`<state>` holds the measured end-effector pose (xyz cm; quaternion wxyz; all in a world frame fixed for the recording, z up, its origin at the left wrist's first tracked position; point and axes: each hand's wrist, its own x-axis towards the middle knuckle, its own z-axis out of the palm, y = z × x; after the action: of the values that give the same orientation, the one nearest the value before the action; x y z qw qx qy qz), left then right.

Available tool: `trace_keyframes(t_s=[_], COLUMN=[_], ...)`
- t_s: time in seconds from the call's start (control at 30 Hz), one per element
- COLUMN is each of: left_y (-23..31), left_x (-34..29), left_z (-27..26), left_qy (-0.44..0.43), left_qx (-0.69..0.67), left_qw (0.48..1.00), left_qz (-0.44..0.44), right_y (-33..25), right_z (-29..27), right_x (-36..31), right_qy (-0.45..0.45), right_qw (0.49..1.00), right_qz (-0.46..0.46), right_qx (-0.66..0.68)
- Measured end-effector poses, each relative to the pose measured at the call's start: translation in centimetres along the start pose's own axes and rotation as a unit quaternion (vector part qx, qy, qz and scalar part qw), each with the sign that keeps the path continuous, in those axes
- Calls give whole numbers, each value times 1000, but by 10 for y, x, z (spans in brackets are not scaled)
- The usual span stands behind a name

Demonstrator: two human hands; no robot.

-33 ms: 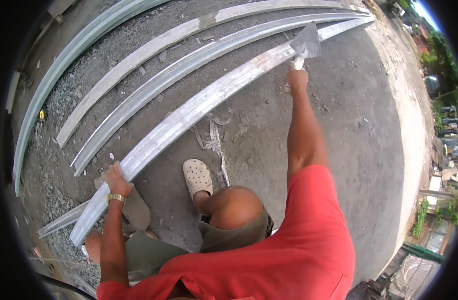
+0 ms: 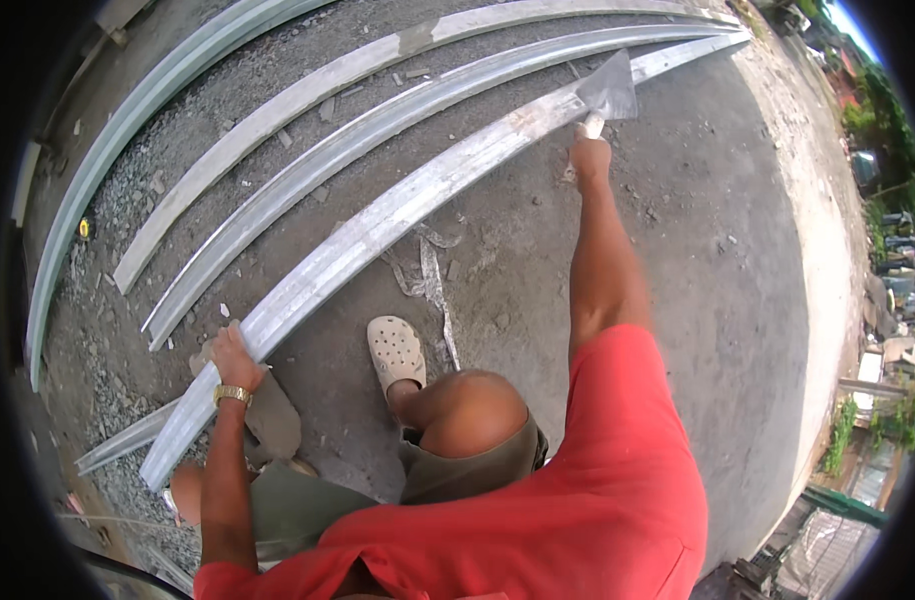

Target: Applying mortar or cement to metal C-channel beams using a hand trowel.

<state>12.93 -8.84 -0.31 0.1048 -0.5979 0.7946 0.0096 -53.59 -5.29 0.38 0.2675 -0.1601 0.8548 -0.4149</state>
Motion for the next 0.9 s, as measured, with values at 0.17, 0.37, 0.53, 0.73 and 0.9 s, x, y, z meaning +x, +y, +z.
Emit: trace_keyframes(t_s=[0.17,0.37,0.53,0.73,0.9], left_y=[3,0,1,21,23], left_x=[3,4,18,-25,-37], left_z=[2,-20,-40,-78,-43], left_qy=[15,-27,-103,-122,-125], left_qx=[9,-28,-48,-84,-74], left_qw=[1000,998,986,981,984], left_qz=[17,39,119,126,107], right_y=[60,59,91,106,109], right_z=[41,47,29,-23,-17], right_x=[-55,-198,-290,-323,-317], right_qy=[5,-116,-76,-6,-94], right_qw=[960,967,926,997,991], right_qz=[-178,-145,121,-42,5], right_qx=[-218,-172,349,57,-96])
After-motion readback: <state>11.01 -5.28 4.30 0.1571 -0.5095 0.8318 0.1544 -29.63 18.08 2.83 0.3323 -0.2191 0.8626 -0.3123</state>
